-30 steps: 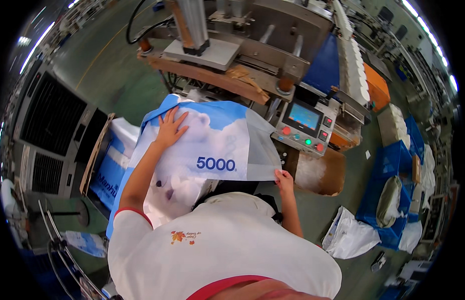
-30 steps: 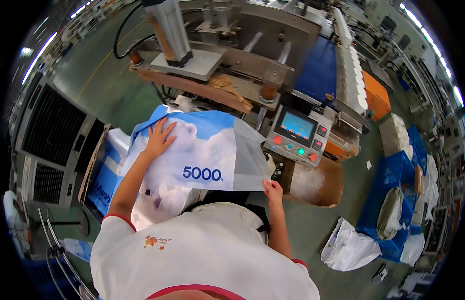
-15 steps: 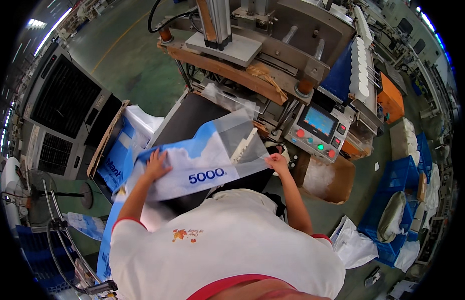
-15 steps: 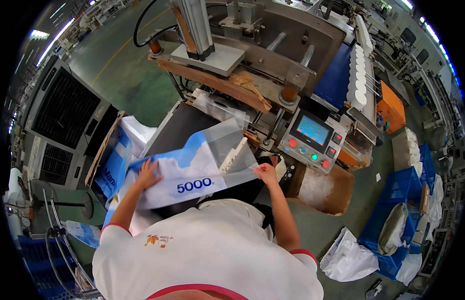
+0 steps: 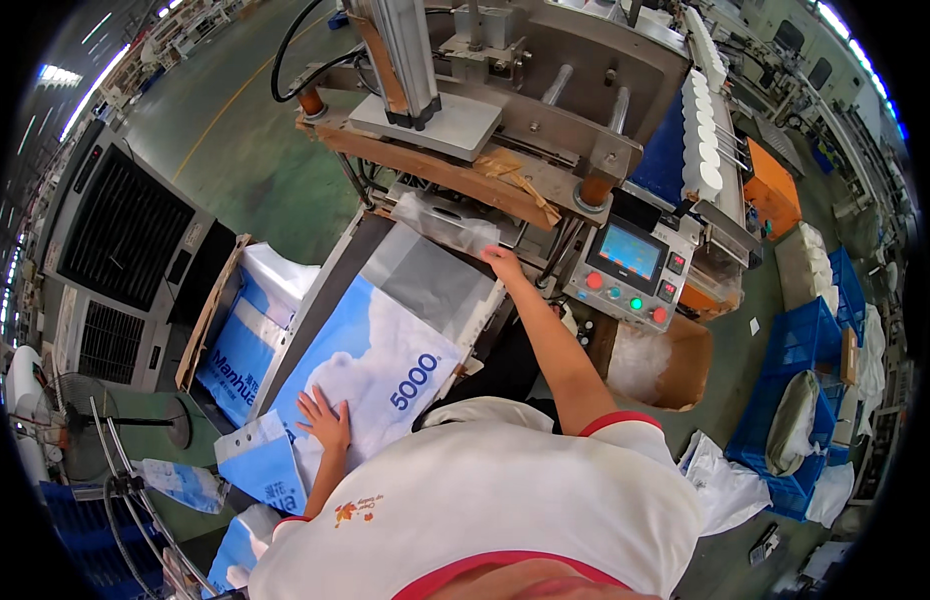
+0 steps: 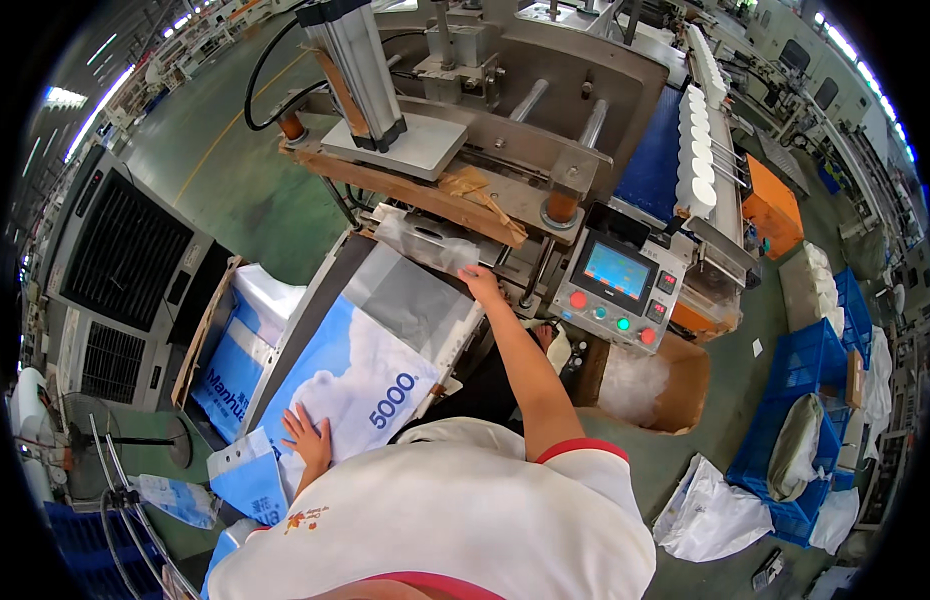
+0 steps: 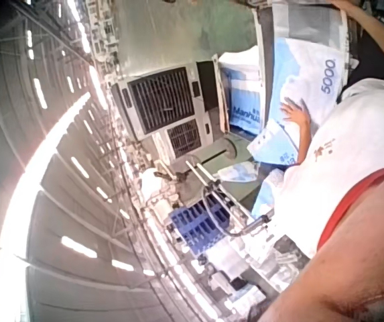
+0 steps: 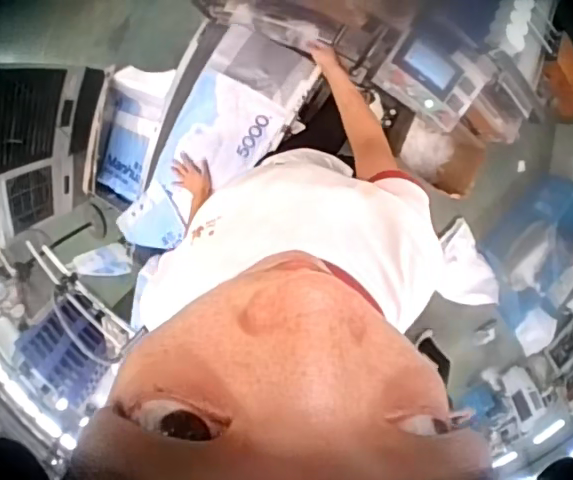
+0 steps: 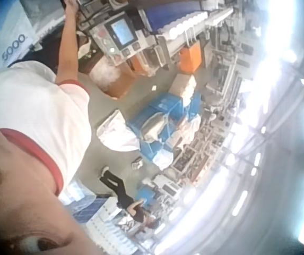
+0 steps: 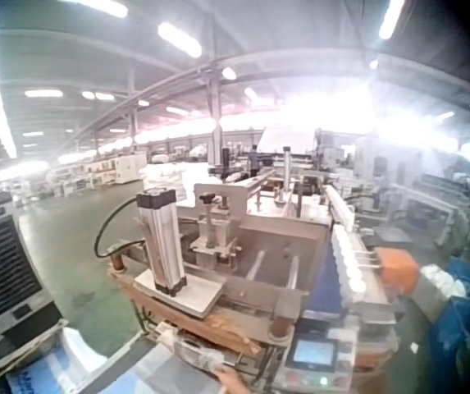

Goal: The person operates a packaging machine by manually placing large plastic bags over stacks of tissue rolls, smoothing the plastic, and activating the sealing mechanism via a control panel.

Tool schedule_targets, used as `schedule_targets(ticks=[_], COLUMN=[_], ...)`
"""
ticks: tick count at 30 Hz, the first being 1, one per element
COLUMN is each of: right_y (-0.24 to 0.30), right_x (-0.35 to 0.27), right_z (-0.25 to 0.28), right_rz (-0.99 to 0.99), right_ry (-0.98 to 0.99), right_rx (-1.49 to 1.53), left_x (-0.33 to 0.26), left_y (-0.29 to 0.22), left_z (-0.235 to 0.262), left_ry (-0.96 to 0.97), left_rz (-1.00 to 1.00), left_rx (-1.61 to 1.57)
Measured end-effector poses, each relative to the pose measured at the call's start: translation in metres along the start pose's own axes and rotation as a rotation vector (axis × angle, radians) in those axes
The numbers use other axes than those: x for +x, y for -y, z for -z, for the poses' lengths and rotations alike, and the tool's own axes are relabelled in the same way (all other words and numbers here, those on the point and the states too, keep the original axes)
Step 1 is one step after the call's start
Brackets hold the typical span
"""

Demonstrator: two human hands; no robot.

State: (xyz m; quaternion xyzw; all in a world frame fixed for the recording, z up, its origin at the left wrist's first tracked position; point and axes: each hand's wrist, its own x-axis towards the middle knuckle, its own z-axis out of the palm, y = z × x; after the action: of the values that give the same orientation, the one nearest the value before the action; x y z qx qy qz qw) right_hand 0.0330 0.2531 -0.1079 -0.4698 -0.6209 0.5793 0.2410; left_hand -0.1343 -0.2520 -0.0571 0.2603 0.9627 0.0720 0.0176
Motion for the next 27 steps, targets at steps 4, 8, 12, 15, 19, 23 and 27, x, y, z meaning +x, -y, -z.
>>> schedule_targets(ticks=[4,8,12,15,19,23,27], right_y=[-0.002,-0.074,-0.185,-0.246,-0.249,-0.192,-0.173], right_x=[-0.045,-0.106,-0.160,-0.180,-0.209,-0.205,-0.212], right_z=[0.012,0.100,0.238,0.359,0.487,0.430,0.411], right_rz=[0.065,-0.221,-0.542,-0.560,-0.319,-0.100,-0.615], right_ry=[0.110,0.059,-0.058,-0.546,-1.261,-1.368,-0.702], right_rx=[0.377,0.597,0.549,0.304,-0.019,-0.437,-0.964], left_x=[0.011,0.019,0.019,0.019,0.028,0.016,0.012], left_y=[-0.016,-0.025,-0.022,-0.027,-0.039,-0.023,-0.038], left_z=[-0.011,-0.012,-0.005,-0.004,-0.027,-0.002,-0.005], left_ry=[-0.055,-0.005,0.008,0.054,0.090,0.013,0.063], left_rz=[0.097,0.112,0.130,0.157,0.113,0.143,0.165], left_rx=[-0.010,0.031,0.046,0.031,-0.012,0.056,0.013])
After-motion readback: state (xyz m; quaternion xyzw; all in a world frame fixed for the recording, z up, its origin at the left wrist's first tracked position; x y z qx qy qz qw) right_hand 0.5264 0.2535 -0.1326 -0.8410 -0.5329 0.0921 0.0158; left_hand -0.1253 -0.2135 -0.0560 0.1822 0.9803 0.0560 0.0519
